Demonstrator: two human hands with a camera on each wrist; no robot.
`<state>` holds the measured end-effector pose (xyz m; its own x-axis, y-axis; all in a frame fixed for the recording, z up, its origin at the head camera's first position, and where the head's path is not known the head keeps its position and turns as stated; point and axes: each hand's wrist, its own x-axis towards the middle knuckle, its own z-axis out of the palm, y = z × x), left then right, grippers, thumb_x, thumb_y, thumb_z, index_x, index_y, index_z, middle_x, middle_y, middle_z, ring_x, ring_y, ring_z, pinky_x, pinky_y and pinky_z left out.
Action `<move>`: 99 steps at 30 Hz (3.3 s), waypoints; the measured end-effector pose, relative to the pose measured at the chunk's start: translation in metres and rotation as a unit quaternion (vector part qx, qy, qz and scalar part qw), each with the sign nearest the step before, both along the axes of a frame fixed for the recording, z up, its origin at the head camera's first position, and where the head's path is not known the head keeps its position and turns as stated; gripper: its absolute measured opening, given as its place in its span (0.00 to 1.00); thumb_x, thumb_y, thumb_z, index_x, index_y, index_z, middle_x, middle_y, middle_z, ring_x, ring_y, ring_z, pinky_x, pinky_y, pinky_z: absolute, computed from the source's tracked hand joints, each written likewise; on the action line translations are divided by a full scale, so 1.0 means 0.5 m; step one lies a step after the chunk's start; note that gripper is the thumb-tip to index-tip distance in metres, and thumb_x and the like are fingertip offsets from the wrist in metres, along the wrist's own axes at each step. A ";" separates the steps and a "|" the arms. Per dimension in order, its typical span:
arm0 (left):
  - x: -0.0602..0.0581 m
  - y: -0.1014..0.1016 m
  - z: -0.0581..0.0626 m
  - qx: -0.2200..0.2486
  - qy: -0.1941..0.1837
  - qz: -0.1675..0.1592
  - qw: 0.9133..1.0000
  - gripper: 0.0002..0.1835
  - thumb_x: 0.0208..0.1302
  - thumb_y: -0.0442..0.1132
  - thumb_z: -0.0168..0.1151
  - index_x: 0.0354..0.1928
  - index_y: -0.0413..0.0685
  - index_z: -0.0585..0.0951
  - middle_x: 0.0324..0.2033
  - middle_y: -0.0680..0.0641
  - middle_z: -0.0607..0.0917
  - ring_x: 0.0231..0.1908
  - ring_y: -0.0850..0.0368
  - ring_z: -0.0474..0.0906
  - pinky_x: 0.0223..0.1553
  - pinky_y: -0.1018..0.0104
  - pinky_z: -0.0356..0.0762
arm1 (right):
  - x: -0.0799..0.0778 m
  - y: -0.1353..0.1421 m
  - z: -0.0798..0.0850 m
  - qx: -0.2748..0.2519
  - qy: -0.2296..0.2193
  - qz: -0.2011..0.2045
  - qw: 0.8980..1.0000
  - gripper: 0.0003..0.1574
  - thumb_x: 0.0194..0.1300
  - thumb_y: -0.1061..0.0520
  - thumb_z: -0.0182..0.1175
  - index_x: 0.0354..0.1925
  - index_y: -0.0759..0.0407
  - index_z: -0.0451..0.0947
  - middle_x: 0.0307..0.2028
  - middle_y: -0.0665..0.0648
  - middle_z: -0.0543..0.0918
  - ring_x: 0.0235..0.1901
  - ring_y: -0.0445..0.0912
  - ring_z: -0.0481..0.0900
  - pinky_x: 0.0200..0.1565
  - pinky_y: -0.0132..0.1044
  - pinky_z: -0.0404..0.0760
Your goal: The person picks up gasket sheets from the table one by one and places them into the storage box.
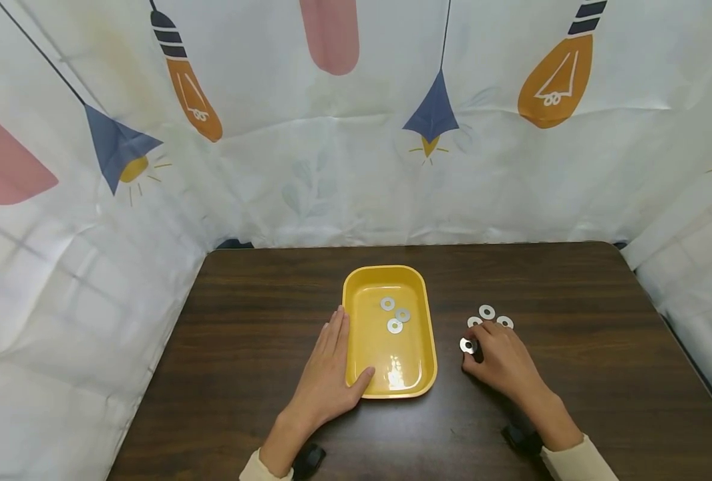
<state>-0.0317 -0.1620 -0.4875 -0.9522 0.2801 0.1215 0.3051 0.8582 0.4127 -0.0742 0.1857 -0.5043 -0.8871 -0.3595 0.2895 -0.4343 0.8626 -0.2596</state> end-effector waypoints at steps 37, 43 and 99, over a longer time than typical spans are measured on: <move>0.001 0.000 0.002 -0.008 -0.009 -0.001 1.000 0.55 0.70 0.61 0.61 0.85 0.39 0.46 0.87 0.44 0.45 0.87 0.50 0.44 0.85 0.50 0.51 | -0.022 -0.029 0.060 -0.030 0.034 0.058 0.997 0.16 0.52 0.56 0.77 0.40 0.58 0.87 0.39 0.55 0.88 0.39 0.50 0.83 0.43 0.49 0.85; 0.002 -0.001 0.003 -0.006 -0.014 0.000 1.000 0.55 0.70 0.61 0.61 0.85 0.40 0.46 0.87 0.45 0.44 0.87 0.51 0.42 0.85 0.50 0.49 | -0.026 -0.037 0.076 -0.030 0.029 0.063 0.997 0.17 0.53 0.56 0.78 0.41 0.57 0.87 0.40 0.55 0.88 0.40 0.51 0.84 0.48 0.53 0.85; 0.002 0.000 0.004 -0.010 0.004 0.006 1.000 0.55 0.68 0.60 0.63 0.85 0.38 0.49 0.87 0.43 0.47 0.86 0.48 0.47 0.84 0.47 0.55 | -0.072 -0.149 0.156 -0.018 -0.018 0.136 0.990 0.15 0.58 0.54 0.75 0.44 0.56 0.88 0.44 0.55 0.89 0.41 0.49 0.82 0.47 0.47 0.82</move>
<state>-0.0307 -0.1618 -0.4855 -0.9545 0.2716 0.1232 0.2982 0.8696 0.3935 -0.1103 0.1112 -0.4264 -0.7690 -0.5769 0.2754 -0.6391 0.7051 -0.3073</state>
